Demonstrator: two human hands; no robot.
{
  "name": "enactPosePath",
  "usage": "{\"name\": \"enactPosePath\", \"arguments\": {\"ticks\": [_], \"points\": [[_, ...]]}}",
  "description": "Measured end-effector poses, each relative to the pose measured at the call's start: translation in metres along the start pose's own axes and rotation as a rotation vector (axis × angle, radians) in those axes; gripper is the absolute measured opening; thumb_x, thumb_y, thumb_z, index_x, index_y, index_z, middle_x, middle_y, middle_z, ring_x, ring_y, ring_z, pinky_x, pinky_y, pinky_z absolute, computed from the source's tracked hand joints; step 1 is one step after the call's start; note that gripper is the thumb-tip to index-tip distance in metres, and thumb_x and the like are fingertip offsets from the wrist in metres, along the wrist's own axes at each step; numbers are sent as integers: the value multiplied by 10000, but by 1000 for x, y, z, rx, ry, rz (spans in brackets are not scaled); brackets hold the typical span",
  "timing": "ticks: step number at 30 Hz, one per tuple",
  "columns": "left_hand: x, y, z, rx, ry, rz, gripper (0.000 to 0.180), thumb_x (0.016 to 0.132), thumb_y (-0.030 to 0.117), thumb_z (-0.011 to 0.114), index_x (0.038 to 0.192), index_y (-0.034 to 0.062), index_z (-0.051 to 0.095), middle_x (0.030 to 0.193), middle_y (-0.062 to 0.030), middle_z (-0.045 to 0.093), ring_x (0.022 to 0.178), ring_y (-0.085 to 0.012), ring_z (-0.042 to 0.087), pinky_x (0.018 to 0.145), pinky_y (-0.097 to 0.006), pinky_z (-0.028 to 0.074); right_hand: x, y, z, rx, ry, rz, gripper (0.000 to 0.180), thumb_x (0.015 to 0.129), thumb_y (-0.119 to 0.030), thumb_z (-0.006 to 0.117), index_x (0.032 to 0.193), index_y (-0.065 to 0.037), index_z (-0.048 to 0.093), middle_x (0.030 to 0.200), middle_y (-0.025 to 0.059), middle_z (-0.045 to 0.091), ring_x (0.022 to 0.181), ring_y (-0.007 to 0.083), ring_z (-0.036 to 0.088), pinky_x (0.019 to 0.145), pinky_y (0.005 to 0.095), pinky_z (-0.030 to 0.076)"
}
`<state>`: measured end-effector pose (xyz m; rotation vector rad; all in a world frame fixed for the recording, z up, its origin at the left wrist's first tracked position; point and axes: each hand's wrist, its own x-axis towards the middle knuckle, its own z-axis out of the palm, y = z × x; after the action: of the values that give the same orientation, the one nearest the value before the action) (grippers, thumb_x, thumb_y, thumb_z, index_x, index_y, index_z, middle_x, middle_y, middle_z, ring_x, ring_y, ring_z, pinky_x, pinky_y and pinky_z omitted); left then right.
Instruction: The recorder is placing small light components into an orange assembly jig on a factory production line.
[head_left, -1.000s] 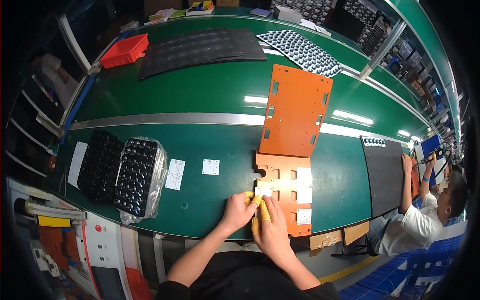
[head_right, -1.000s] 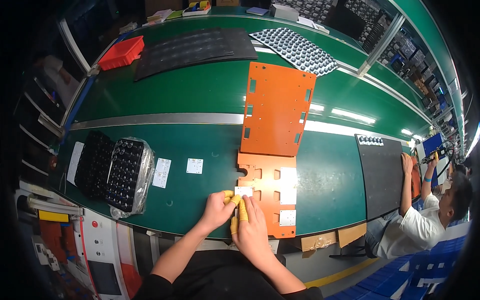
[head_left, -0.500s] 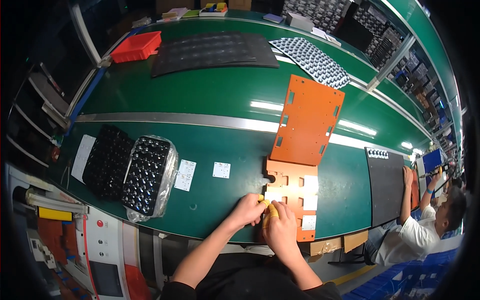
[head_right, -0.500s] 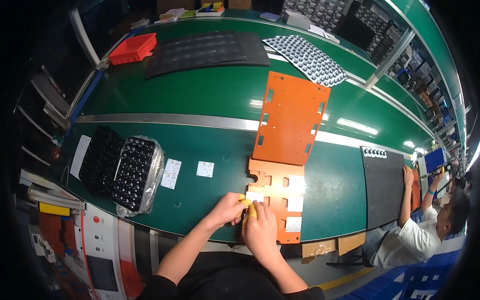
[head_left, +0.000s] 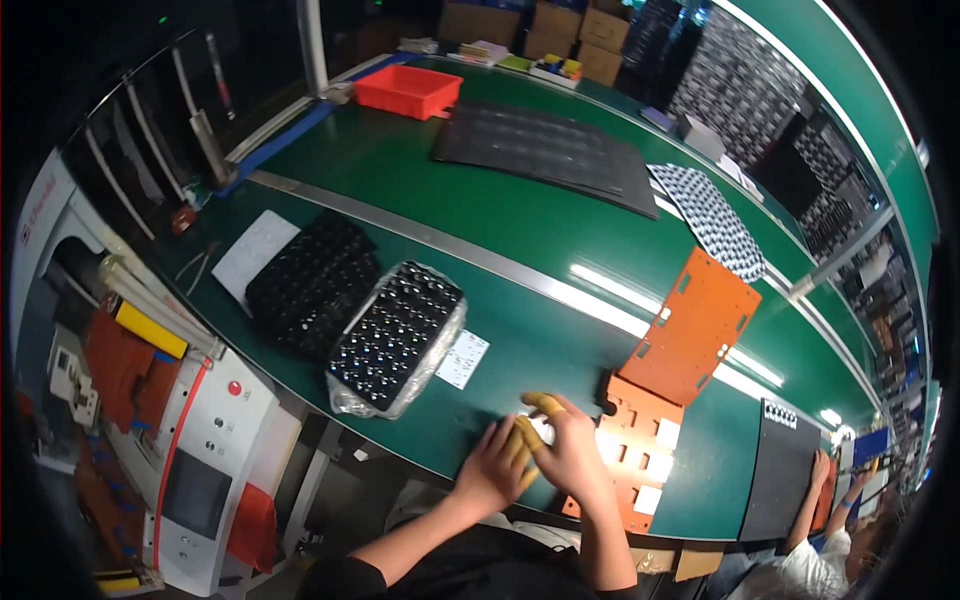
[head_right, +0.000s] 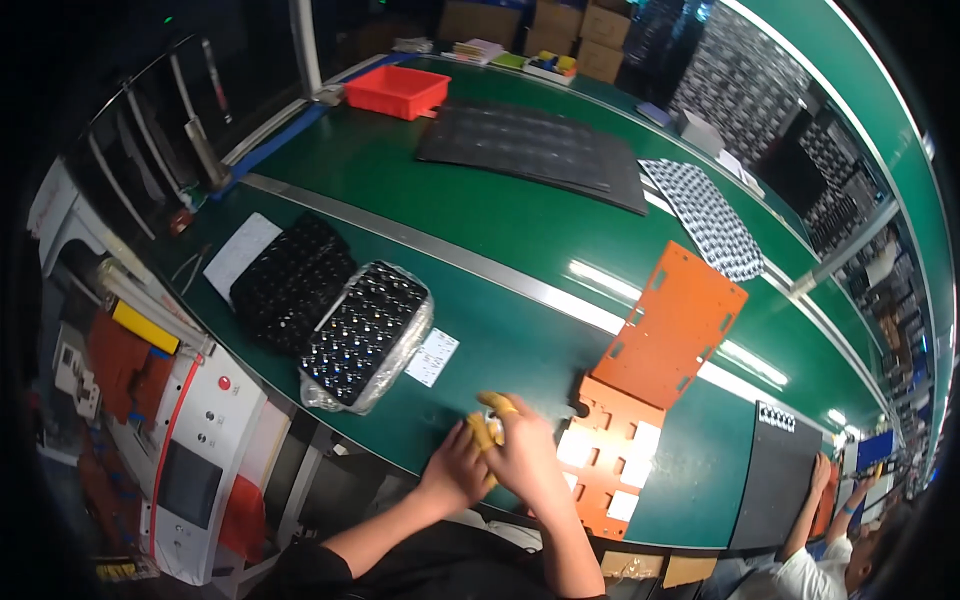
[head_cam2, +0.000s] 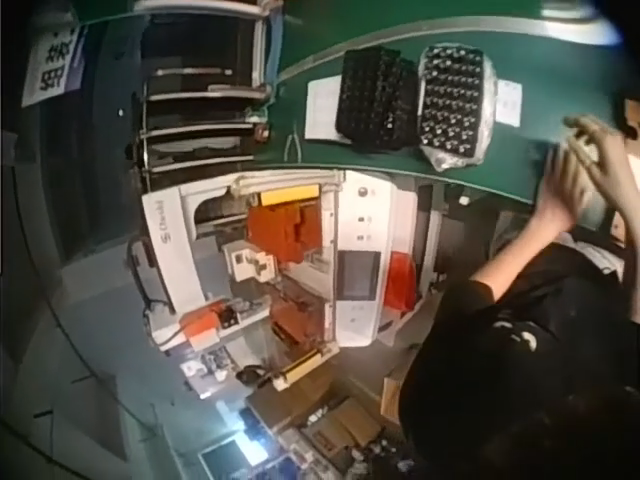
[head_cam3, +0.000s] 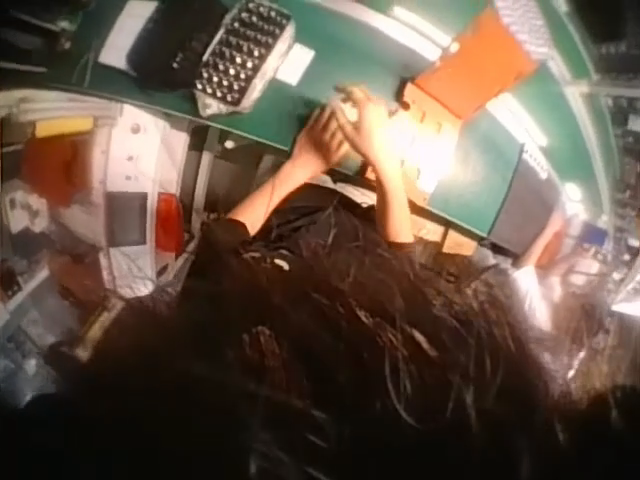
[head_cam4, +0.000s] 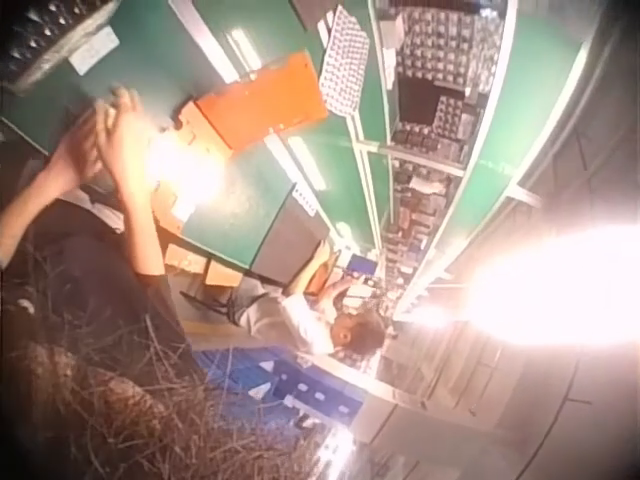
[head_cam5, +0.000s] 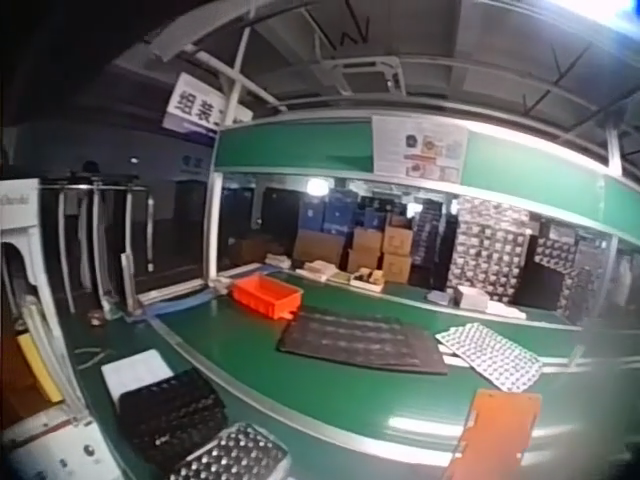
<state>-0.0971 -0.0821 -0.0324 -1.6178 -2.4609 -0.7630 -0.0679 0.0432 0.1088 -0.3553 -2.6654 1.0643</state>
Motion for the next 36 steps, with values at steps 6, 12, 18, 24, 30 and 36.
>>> {"name": "enactPosePath", "arguments": {"ticks": [6, 12, 18, 24, 30, 36], "points": [[-62, -1, -32, -78, 52, 54, 407, 837, 264, 623, 1177, 39, 624, 1229, -129, 587, 1261, -310, 486, 1087, -453, 369, 102, -39, 80, 300, -147, -346, 321, 841, -51, 661, 1145, 36, 612, 1024, 209, 655, 930, 310, 671, 796, 358, 537], [-95, -34, -58, -239, 175, 92, 278, 714, 2, 607, 973, 3, 710, 1146, -157, 651, 1172, -283, 593, 999, -400, 492, 167, -54, 132, -171, -48, -322, 239, 856, -66, 585, 1048, 76, 591, 911, 211, 643, 777, 344, 673, 690, 410, 553], [-102, -40, -83, -190, 540, -163, 337, 605, -76, 691, 908, 61, 747, 804, -108, 592, 702, -289, 592, 644, -353, 526, 154, -63, 134, -438, -101, -415, 182, 848, -113, 577, 947, 37, 599, 854, 202, 645, 701, 329, 684, 581, 414, 561], [-113, -44, -64, -611, 384, -414, 245, 798, -42, 618, 1040, -34, 658, 927, -157, 664, 805, -281, 677, 732, -347, 550, 66, -66, 70, 303, -304, -437, 287, 873, -206, 705, 1049, -4, 601, 833, 136, 562, 622, 227, 590, 569, 347, 476], [-66, -15, -70, -1039, 257, -401, 363, 863, 3, 629, 1201, -96, 540, 1116, -167, 636, 1008, -206, 640, 875, -340, 527, -49, -17, 27, 473, -145, -56, 286, 783, 3, 750, 1033, 17, 610, 1014, 115, 624, 877, 192, 643, 797, 302, 536], [-39, 28, -73, -1355, 195, -371, 448, 924, -103, 501, 1357, -63, 392, 1259, -207, 575, 1165, -239, 573, 996, -351, 462, -116, 3, 29, 421, 225, 39, 270, 741, 5, 769, 965, 0, 620, 1000, 131, 653, 857, 228, 675, 773, 311, 546]]}}
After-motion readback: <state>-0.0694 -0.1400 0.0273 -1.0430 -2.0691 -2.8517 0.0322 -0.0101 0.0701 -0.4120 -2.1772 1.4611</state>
